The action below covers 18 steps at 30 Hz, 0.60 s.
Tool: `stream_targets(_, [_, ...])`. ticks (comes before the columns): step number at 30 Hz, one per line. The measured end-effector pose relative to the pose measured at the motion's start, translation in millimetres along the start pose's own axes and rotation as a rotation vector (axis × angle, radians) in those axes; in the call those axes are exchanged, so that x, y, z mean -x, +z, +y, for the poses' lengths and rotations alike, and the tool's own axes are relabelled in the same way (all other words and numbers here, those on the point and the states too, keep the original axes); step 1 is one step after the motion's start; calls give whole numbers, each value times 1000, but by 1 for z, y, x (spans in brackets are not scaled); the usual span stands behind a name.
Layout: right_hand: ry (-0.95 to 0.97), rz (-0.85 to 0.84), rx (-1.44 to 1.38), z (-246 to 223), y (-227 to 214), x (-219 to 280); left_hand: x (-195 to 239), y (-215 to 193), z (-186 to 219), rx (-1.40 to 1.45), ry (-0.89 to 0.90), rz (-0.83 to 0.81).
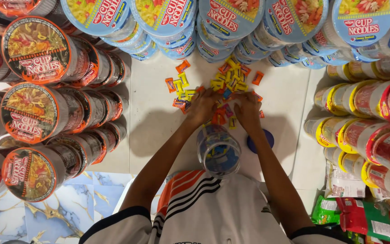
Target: Organize candies into a clear plastic container from a pile on the counter.
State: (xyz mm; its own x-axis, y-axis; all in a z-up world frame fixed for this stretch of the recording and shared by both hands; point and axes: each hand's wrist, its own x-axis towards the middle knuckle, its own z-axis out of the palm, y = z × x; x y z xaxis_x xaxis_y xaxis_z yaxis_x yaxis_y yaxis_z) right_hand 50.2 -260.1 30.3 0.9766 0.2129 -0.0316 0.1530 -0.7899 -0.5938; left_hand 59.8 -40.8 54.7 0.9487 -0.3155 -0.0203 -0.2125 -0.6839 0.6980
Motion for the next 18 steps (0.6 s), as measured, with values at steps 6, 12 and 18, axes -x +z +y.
stream_targets(6, [-107,0,45,-17,-5,-18,-10,22,-12,-104,-29,-19])
stream_targets(12, [-102,-55,117,-8,-5,-23,-2,1,-15,-81,-23,162])
stream_targets(18, [5,-62,4,-12,-30,-13,18,-29,-41,-90,-167,424])
